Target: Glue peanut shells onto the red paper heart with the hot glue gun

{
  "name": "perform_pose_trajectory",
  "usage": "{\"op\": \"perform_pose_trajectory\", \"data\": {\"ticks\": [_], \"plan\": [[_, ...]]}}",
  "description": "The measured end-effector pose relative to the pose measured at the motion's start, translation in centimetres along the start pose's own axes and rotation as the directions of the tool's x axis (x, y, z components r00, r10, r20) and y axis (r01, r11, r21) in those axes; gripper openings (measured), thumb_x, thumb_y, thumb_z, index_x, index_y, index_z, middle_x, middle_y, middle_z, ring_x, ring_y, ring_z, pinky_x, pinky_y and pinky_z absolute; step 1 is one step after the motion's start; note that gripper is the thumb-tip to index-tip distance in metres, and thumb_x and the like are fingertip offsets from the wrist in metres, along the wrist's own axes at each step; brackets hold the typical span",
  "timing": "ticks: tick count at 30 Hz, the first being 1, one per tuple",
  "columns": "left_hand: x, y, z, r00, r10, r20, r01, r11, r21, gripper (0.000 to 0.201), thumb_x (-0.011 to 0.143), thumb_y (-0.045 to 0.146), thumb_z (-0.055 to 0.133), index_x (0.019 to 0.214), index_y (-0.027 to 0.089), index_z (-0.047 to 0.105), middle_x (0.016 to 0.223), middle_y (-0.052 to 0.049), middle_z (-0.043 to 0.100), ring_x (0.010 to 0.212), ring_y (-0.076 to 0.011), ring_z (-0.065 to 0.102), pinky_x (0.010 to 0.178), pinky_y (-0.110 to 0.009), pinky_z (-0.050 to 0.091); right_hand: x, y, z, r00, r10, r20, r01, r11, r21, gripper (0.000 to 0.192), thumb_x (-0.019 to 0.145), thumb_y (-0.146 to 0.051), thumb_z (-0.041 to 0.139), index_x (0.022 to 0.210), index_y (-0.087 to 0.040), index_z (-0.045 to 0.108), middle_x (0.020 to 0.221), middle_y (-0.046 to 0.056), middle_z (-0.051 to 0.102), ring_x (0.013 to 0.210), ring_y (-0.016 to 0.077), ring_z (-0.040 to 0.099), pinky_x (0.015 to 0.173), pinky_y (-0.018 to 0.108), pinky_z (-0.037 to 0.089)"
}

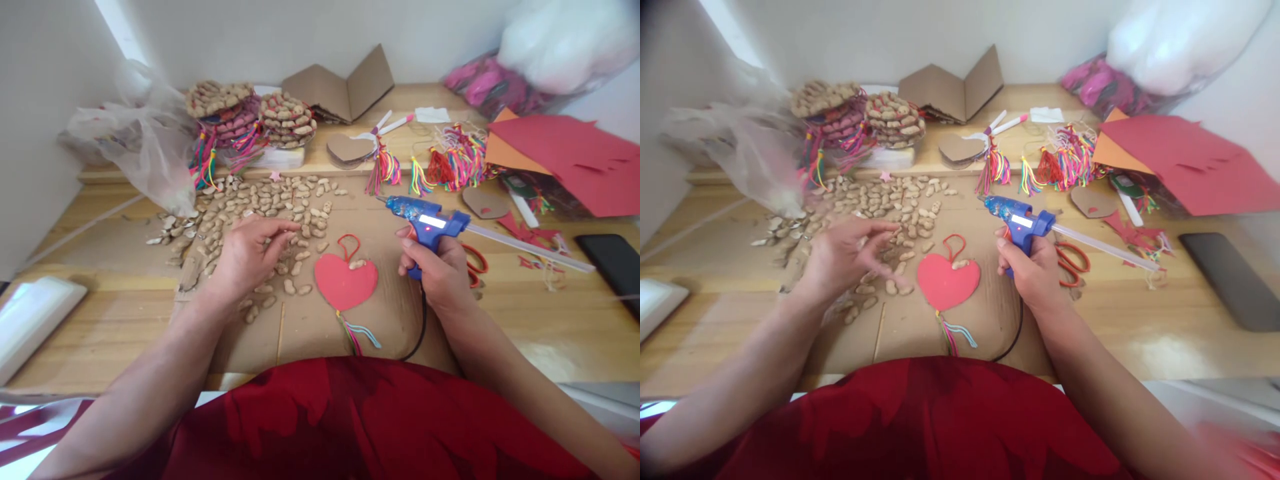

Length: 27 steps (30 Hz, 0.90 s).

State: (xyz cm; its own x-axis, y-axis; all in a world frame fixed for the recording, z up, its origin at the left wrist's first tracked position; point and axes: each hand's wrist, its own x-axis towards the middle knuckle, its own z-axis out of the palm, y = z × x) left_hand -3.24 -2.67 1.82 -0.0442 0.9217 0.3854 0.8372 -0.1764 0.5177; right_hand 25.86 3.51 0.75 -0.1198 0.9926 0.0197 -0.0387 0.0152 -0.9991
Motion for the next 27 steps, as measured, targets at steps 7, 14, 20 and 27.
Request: {"op": "perform_pose_trajectory", "data": {"ticks": [7,14,20,27], "plan": [[0.1,0.4,-0.6,0.996,-0.085,-0.024,0.083,0.994,-0.071,0.027,0.098,0.036,0.053,0.102,0.021,0.076,0.082,-0.002,0.070,0.082,-0.0179,0.065,0.083,-0.029,0.052,0.0,0.0,-0.1,1.000,0.021,-0.003,-0.021,1.000,-0.020,0.015,0.077,-0.036,0.075,0.088,-0.028,0.069,0.058,-0.003,0.050,0.049,0.0153,0.047,0.046,0.032,0.046],[0.1,0.2,-1.1,0.972,-0.176,-0.155,0.164,0.982,-0.090,0.028,0.100,0.030,0.046,0.111,0.019,0.070,0.076,0.000,0.061,0.068,-0.0130,0.056,0.067,-0.024,0.048,0.0,0.0,-0.1,1.000,0.029,-0.002,-0.029,1.000,0.002,0.017,0.077,-0.036,0.077,0.089,-0.026,0.070,0.057,-0.003,0.051,0.049,0.0147,0.047,0.045,0.031,0.046],[0.1,0.0,-1.2,0.963,-0.186,-0.197,0.171,0.981,-0.090,0.030,0.101,0.028,0.043,0.118,0.022,0.066,0.083,-0.001,0.061,0.072,-0.0133,0.057,0.070,-0.023,0.049,-0.1,0.2,-0.2,1.000,0.018,-0.009,-0.018,1.000,0.009,0.014,0.079,-0.033,0.075,0.090,-0.026,0.070,0.058,-0.003,0.052,0.050,0.0143,0.047,0.046,0.029,0.044],[0.1,0.1,-1.3,0.956,-0.206,-0.210,0.184,0.976,-0.119,0.031,0.101,0.036,0.045,0.117,0.021,0.067,0.070,0.001,0.054,0.061,-0.0124,0.049,0.058,-0.023,0.042,-0.1,0.1,-0.2,0.999,0.042,0.006,-0.041,0.999,-0.013,0.014,0.080,-0.036,0.075,0.090,-0.027,0.069,0.057,-0.003,0.050,0.050,0.0154,0.047,0.047,0.031,0.046]]}}
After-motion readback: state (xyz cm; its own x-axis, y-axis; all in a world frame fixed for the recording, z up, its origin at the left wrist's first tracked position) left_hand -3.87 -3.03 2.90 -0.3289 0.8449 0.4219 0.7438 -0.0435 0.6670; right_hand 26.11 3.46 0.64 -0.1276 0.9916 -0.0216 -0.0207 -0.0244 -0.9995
